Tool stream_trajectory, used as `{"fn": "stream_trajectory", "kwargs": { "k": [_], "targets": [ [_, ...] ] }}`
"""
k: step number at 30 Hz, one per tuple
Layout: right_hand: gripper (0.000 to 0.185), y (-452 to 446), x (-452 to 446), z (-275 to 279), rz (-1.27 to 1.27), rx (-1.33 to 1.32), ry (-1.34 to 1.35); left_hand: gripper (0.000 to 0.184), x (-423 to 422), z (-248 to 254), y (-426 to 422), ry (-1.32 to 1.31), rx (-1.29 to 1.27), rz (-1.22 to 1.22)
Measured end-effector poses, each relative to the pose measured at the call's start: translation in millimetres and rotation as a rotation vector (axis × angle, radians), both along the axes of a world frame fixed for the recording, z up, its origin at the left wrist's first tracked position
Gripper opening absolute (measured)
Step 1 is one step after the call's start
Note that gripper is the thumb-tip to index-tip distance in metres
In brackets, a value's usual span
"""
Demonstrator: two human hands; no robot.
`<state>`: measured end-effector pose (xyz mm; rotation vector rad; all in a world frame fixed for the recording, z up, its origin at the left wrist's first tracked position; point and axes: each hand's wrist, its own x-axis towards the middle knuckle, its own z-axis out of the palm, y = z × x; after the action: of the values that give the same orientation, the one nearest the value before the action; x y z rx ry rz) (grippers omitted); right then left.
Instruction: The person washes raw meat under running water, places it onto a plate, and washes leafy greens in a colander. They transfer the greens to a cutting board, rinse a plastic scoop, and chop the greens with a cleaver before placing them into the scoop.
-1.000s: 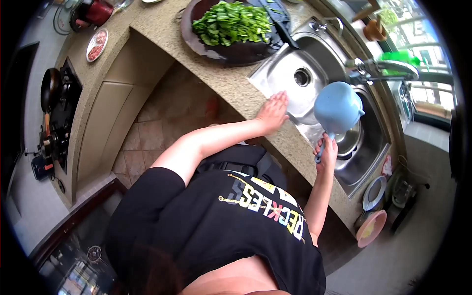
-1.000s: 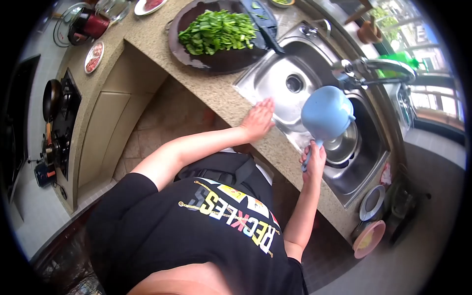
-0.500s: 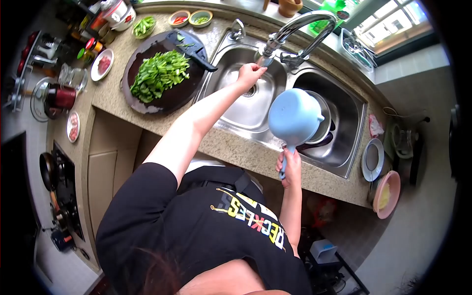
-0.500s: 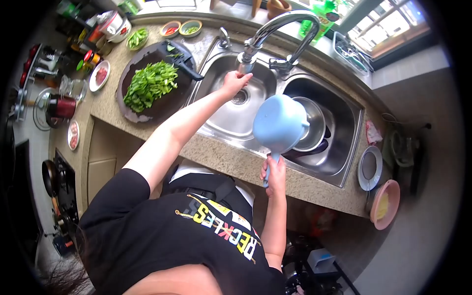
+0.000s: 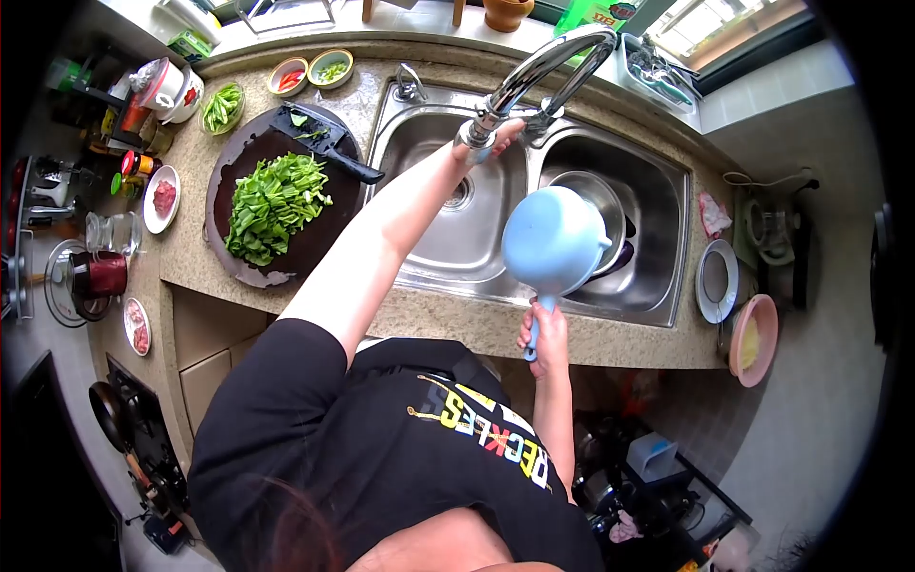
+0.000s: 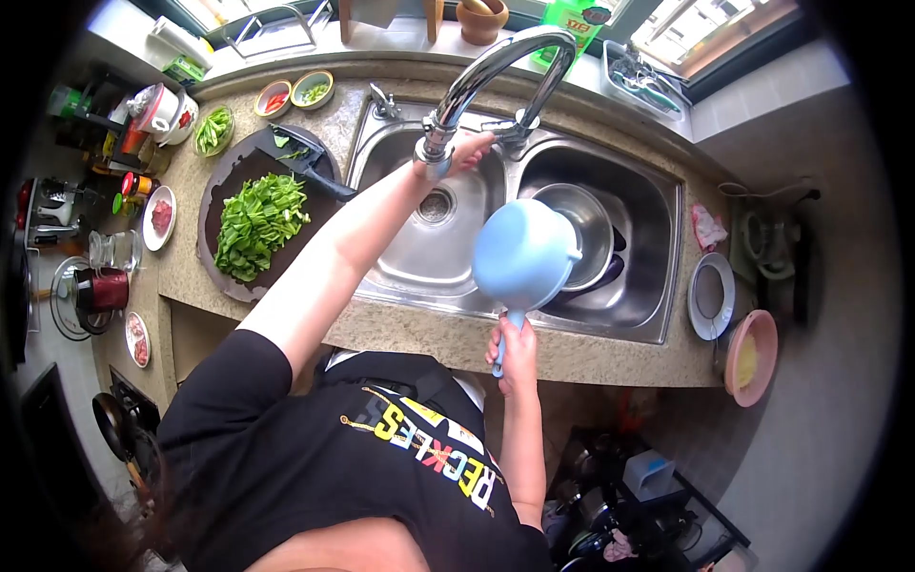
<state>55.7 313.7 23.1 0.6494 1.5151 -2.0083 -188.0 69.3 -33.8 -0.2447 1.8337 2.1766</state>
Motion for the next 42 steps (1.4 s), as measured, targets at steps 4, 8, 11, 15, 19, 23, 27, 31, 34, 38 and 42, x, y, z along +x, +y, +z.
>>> {"fn": "stream_trajectory", "kwargs": {
  "k": [4,8,11,15,19,23,27,31,34,38,42],
  "targets": [
    [0.021,-5.4,-7.3,0.0,-0.005,-0.005,0.009,0.042,-0.1,-42.0,-7.3,-0.188,-0.009,0.063],
    [0.021,-6.6,-10.6,6.0,0.004,0.004,0.018,0.064,33.2,-127.9,-16.5,-0.34,0.604,0.15],
    [0.021,-2.5,-9.4,-2.2,-0.005,-0.005,0.013,0.081,44.6,-117.0,-17.7,-0.658,0.571,0.359],
    [0.019,-0.9,-9.3,-0.3,-0.006,-0.009,0.013,0.072,51.3,-67.7,-9.4,-0.595,0.66,0.492],
    [0.018,2.5,-7.6,-2.7,-0.02,-0.041,0.026,0.067,43.9,-62.6,2.9,-0.48,0.832,0.625],
    [0.018,9.4,-4.1,-4.9,-0.034,-0.054,0.046,0.06,17.4,-72.2,21.7,-0.358,1.081,0.805],
    [0.017,20.4,3.5,-6.2,-0.049,-0.053,0.044,0.031,-21.6,-67.2,46.9,-0.162,0.698,0.706],
    [0.017,30.7,11.0,-8.4,-0.071,-0.079,0.022,0.016,-21.1,-27.3,77.5,0.04,0.502,0.652],
    [0.017,36.0,11.3,-9.7,-0.073,-0.139,-0.014,0.015,-15.3,-26.2,73.8,0.142,0.554,0.495],
    [0.018,41.8,6.2,-14.7,-0.07,-0.218,-0.043,0.05,17.2,-27.6,54.3,0.027,0.122,0.373],
    [0.02,46.7,-7.0,-21.7,-0.065,-0.405,-0.058,0.05,73.4,-95.9,30.6,-0.027,-0.982,-0.168]
  ]
}}
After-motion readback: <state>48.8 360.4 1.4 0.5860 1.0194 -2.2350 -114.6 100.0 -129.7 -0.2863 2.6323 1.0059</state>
